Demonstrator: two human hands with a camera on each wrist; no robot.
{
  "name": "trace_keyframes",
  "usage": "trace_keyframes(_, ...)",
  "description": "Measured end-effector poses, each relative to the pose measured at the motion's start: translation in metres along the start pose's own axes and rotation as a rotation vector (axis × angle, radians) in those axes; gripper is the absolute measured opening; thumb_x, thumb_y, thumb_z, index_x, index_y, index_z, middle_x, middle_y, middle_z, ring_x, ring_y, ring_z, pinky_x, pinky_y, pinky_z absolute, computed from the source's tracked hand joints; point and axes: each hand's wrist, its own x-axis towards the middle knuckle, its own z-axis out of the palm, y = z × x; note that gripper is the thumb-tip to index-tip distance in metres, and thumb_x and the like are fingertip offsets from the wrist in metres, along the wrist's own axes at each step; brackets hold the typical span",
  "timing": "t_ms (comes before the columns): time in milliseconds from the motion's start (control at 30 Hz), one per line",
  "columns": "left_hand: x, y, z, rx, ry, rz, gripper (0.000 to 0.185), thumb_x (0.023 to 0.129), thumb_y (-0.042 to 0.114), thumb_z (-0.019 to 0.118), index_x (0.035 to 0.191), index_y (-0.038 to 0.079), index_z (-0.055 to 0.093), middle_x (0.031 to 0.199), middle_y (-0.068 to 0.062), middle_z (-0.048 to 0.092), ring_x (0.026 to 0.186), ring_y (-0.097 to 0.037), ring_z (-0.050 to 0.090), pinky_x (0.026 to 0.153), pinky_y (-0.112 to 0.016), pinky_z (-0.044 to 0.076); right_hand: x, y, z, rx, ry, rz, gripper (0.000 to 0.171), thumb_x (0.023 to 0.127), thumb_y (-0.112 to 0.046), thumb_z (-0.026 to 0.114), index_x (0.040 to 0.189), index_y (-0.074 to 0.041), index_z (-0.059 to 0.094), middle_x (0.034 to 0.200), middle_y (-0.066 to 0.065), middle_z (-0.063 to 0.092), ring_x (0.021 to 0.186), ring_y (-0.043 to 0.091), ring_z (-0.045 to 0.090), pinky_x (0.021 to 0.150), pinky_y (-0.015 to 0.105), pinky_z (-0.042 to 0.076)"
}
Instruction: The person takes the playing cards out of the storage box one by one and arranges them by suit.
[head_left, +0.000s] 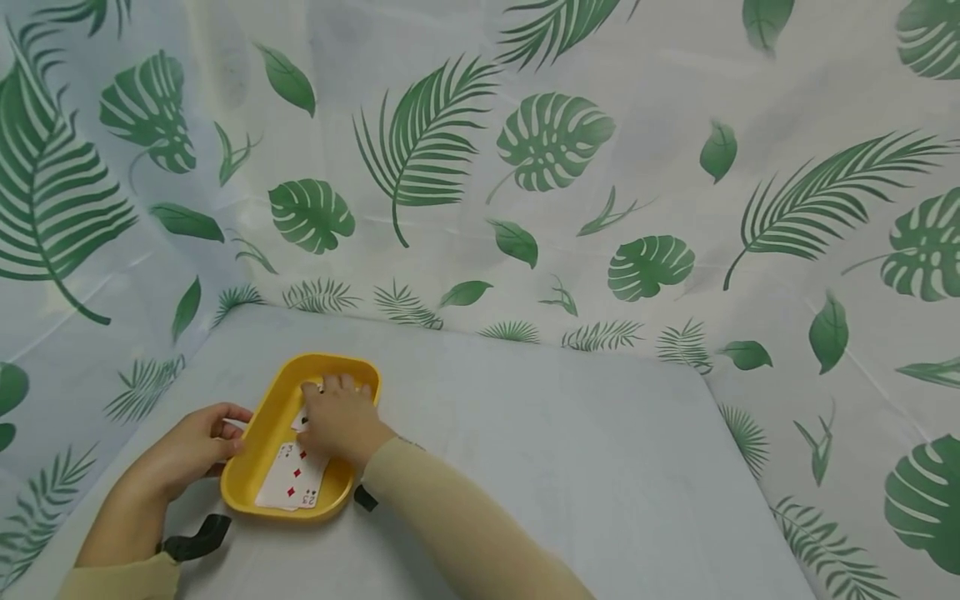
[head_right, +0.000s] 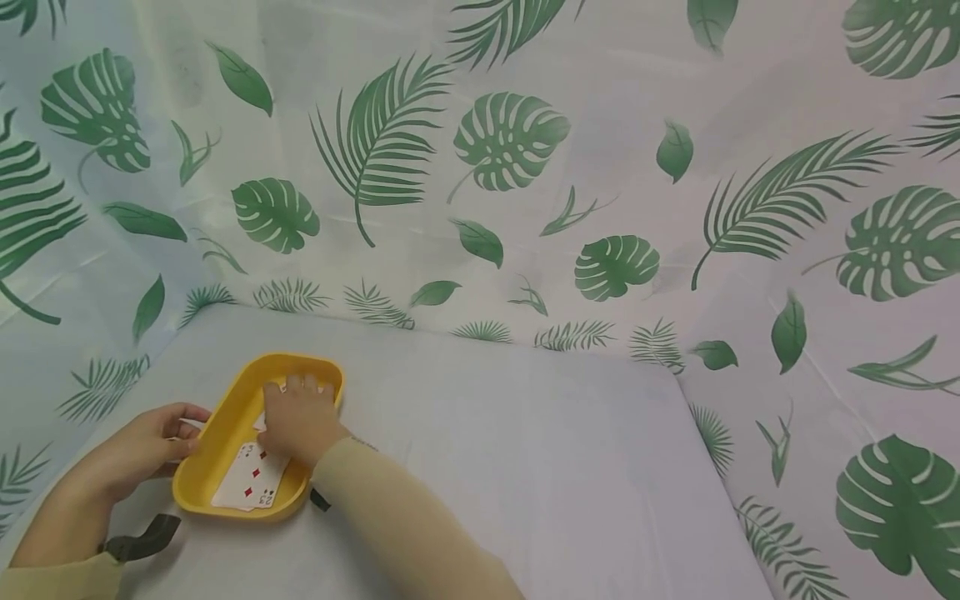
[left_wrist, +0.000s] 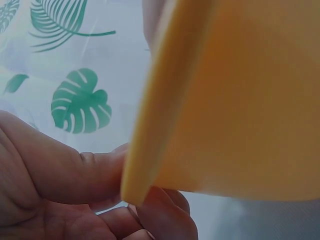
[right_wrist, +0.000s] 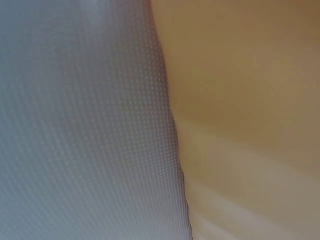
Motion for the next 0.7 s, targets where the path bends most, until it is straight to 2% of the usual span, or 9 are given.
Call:
trace_keyframes(300,0.0013,-0.0035,-0.0008,-0.022,-0.010,0.012,0.052,0.103,0.002,0.060,0.150,-0.009,0.039,0.107,-0.016,0.059,0.093,-0.025,0.061,0.078,-0.034,0.062,0.0000,-0.0026,0.0012,-0.046,-0.016,0.020,0.070,0.097,-0.057,0.072,0.158,-0.034,0.047,0.157,-0.005,0.052,0.145,0.020,0.044,0.130,0.051,0.033)
trace_keyframes(700,-0.0005,-0.0037,-0.0003,-0.025,-0.014,0.039,0.050,0.105,0.001,0.059,0.149,-0.010,0.040,0.106,-0.015,0.060,0.092,-0.024,0.062,0.077,-0.034,0.061,-0.0015,-0.0025,0.0018,-0.066,-0.007,0.006,0.066,0.100,-0.052,0.070,0.159,-0.035,0.046,0.156,-0.006,0.053,0.146,0.022,0.045,0.129,0.051,0.034)
